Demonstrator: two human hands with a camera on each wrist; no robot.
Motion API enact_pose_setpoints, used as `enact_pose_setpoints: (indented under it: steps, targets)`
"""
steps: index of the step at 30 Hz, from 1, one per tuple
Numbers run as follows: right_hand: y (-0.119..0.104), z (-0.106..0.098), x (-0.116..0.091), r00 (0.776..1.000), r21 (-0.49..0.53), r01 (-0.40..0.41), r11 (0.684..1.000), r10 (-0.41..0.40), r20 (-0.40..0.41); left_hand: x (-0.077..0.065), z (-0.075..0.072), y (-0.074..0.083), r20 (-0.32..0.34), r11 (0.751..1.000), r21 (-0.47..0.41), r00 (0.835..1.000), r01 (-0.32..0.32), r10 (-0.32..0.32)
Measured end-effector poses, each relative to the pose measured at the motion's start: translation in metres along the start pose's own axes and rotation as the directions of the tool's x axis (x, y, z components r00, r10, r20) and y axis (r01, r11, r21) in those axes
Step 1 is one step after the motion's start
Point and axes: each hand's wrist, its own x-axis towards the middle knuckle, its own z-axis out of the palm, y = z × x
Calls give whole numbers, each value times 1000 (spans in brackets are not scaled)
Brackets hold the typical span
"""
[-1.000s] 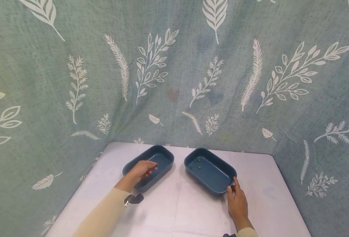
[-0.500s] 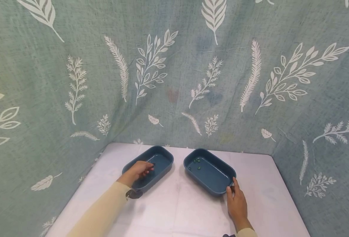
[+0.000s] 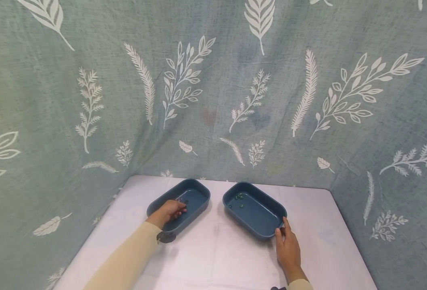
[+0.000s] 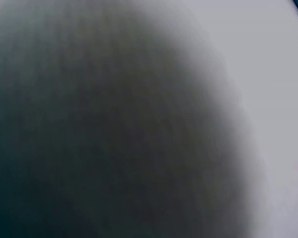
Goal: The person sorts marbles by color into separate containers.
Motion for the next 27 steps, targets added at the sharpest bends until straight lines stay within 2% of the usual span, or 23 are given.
enact_pose_setpoints:
  steps: [10,17,27]
  targets:
    - [-4,1,0,1000,-13,-5,1000,5,-8,7,1,8,-36,1000,21,999,23,-23]
    - [-6,0,-1,1000,-5,-19,1000,19,9,24,3,2,-84,999,18,996,44,-42]
    - [-5,-1,-2,1000,-9,-8,1000,8,-3,30,6,-1,-111,999,13,993,31,-30]
